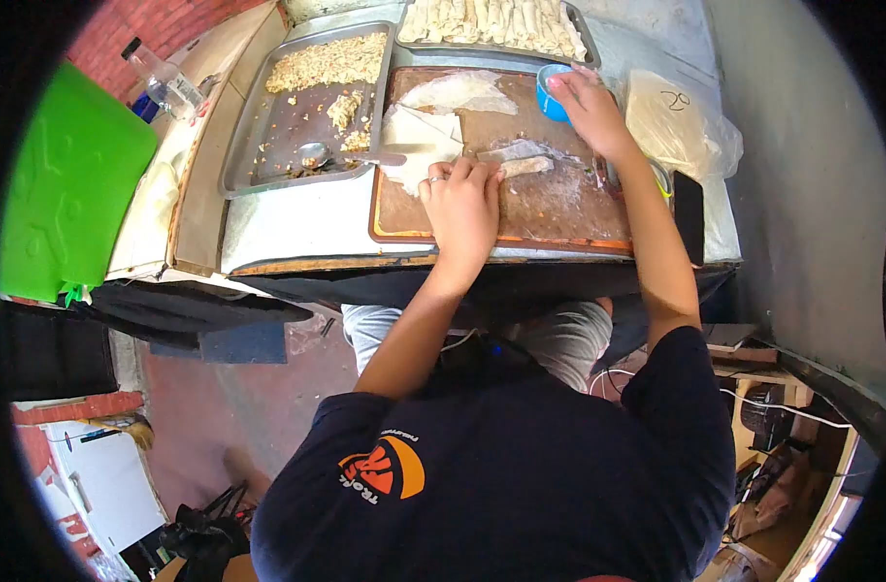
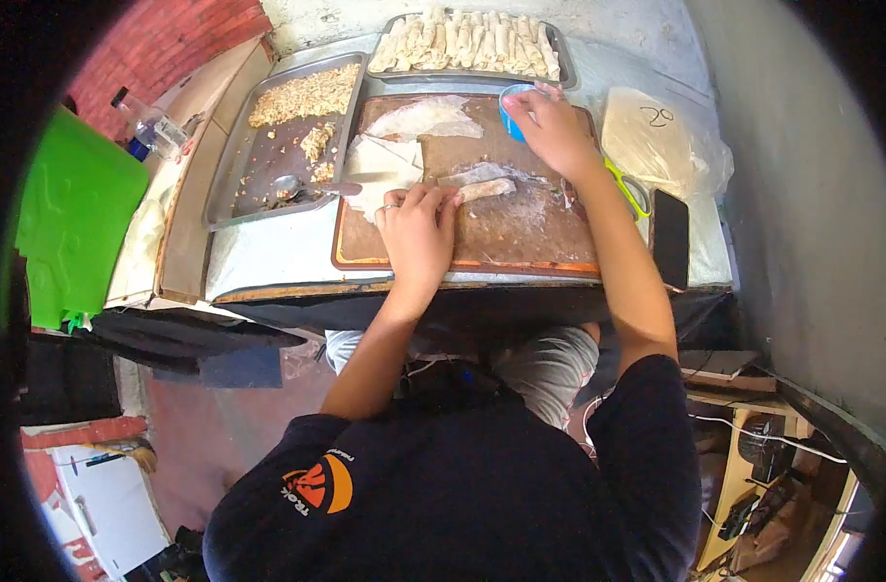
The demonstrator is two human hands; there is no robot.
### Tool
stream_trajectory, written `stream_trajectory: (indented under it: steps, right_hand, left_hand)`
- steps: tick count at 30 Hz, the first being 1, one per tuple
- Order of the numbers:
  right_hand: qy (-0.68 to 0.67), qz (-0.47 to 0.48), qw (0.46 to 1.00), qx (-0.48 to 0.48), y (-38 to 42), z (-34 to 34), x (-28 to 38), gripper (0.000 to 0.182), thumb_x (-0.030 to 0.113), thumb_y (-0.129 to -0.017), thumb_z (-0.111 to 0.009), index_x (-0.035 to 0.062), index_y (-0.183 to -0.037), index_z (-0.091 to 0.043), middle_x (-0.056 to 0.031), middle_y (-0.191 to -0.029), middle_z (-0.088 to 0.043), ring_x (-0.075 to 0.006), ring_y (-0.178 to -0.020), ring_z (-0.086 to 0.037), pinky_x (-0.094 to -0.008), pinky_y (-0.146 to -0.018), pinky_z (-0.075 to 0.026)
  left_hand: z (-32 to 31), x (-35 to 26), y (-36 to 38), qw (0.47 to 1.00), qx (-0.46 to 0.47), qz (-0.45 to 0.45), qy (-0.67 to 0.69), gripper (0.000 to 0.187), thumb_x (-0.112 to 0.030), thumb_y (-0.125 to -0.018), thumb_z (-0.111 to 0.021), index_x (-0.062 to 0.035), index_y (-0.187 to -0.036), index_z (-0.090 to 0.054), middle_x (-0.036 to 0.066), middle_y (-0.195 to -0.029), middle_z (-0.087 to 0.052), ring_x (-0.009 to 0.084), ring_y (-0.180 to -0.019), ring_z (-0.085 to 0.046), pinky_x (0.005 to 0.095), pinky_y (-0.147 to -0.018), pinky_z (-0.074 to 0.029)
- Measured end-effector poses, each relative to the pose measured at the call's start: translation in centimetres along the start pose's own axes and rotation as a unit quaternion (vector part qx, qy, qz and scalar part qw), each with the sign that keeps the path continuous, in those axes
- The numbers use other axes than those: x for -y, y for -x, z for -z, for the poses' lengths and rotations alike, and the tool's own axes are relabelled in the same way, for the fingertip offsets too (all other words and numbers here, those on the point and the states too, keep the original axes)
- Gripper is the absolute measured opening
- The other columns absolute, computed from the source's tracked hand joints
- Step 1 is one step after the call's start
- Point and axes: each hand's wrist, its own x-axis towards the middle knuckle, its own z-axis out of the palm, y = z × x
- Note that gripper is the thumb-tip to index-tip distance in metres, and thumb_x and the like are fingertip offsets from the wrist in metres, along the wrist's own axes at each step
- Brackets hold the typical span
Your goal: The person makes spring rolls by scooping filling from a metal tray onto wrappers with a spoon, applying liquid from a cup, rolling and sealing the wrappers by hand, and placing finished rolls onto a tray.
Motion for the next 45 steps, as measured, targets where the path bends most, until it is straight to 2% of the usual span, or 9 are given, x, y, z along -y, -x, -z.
stream_trajectory:
  steps: [4, 7, 12, 18, 25, 28, 31, 35, 45]
  right_hand:
    - [-0.088, 0.059, 0.994, 0.028, 4.3, -1.4, 4.1, 0.043, 0.039, -0.097, -0.053, 0.0012, -0.115, -0.063, -0.0231, -0.123, -0.060, -0.0381, -0.132, -0.042, -0.0467, -0.111, -0.030]
    - [0.014, 0.110, 0.988, 0.104, 6.5, -3.3, 6.5, 0.042, 0.039, -0.096, -0.055, 0.0009, -0.113, -0.062, -0.0223, -0.119, -0.062, -0.0386, -0.131, -0.042, -0.0478, -0.111, -0.030]
    - [0.191, 0.072, 0.978, 0.047, 7.2, -1.4, 6.4, 0.050, 0.046, -0.095, -0.050, -0.0005, -0.112, -0.061, -0.0208, -0.093, -0.069, -0.0387, -0.128, -0.046, -0.0539, -0.112, -0.026]
    - [-0.045, 0.135, 0.988, 0.055, 6.5, -4.9, 7.4, 0.047, 0.043, -0.096, -0.049, 0.0005, -0.113, -0.060, -0.0178, -0.094, -0.069, -0.0371, -0.129, -0.045, -0.0526, -0.112, -0.026]
    - [0.136, 0.042, 0.990, 0.020, 7.6, -1.8, 5.5, 0.041, 0.041, -0.095, -0.053, 0.0034, -0.105, -0.065, -0.0239, -0.120, -0.060, -0.0392, -0.124, -0.050, -0.0508, -0.105, -0.035]
    - [-0.092, 0.094, 0.989, 0.062, 7.7, -3.1, 6.3, 0.036, 0.035, -0.094, -0.056, 0.0041, -0.109, -0.065, -0.0308, -0.121, -0.057, -0.0441, -0.116, -0.053, -0.0483, -0.101, -0.039]
    - [0.122, 0.057, 0.991, 0.010, 6.3, -2.8, 5.9, 0.036, 0.035, -0.093, -0.058, 0.0045, -0.111, -0.064, -0.0247, -0.122, -0.059, -0.0425, -0.115, -0.054, -0.0483, -0.097, -0.042]
    - [0.137, 0.051, 0.970, -0.196, 3.5, -0.4, 3.9, 0.032, 0.031, -0.087, -0.066, 0.0085, -0.109, -0.065, -0.0130, -0.108, -0.068, -0.0371, -0.112, -0.055, -0.0468, -0.093, -0.041]
    - [0.130, 0.132, 0.976, -0.114, 1.3, 0.8, 0.4, 0.014, 0.018, -0.085, -0.068, 0.0146, -0.099, -0.070, -0.0048, -0.086, -0.068, -0.0269, -0.093, -0.056, -0.0392, -0.084, -0.040]
  left_hand:
    - [0.0, 0.1, 0.1, 1.000, -0.001, -0.001, 0.010, 0.012, -0.023, -0.084, -0.068, -0.0135, -0.089, -0.073, 0.004, -0.091, -0.066, 0.0305, -0.090, -0.054, 0.0429, -0.079, -0.037]
    - [0.0, 0.2, 0.1, 1.000, -0.002, -0.005, 0.002, 0.012, -0.022, -0.084, -0.067, -0.0118, -0.088, -0.072, 0.004, -0.091, -0.065, 0.0299, -0.092, -0.053, 0.0429, -0.079, -0.036]
    - [0.4, 0.0, 0.0, 1.000, 0.009, 0.006, 0.018, 0.011, -0.019, -0.081, -0.069, -0.0102, -0.087, -0.070, 0.005, -0.094, -0.066, 0.0310, -0.092, -0.055, 0.0437, -0.080, -0.037]
    - [-0.1, 0.5, 0.3, 1.000, -0.007, -0.010, 0.003, 0.012, -0.020, -0.082, -0.067, -0.0098, -0.086, -0.071, 0.004, -0.089, -0.064, 0.0295, -0.092, -0.052, 0.0431, -0.080, -0.036]
    - [0.1, 0.2, 0.1, 0.999, -0.011, -0.002, 0.035, 0.012, -0.022, -0.082, -0.068, -0.0121, -0.086, -0.072, 0.003, -0.090, -0.065, 0.0293, -0.092, -0.053, 0.0430, -0.079, -0.036]
    - [0.1, 0.1, 0.2, 1.000, -0.005, -0.003, 0.016, 0.011, -0.022, -0.082, -0.068, -0.0129, -0.087, -0.072, 0.003, -0.090, -0.066, 0.0292, -0.091, -0.053, 0.0428, -0.080, -0.036]
    - [0.1, 0.2, 0.2, 1.000, -0.006, -0.006, 0.017, 0.011, -0.021, -0.081, -0.069, -0.0132, -0.087, -0.073, 0.002, -0.090, -0.066, 0.0292, -0.091, -0.053, 0.0427, -0.080, -0.036]
    - [0.3, 0.1, 0.2, 1.000, -0.011, -0.013, 0.018, 0.010, -0.022, -0.080, -0.070, -0.0133, -0.086, -0.073, 0.002, -0.089, -0.066, 0.0294, -0.092, -0.054, 0.0429, -0.079, -0.037]
    - [0.1, 0.2, 0.1, 1.000, -0.014, -0.020, 0.019, 0.012, -0.022, -0.081, -0.070, -0.0123, -0.086, -0.072, 0.004, -0.089, -0.066, 0.0308, -0.091, -0.054, 0.0434, -0.079, -0.037]
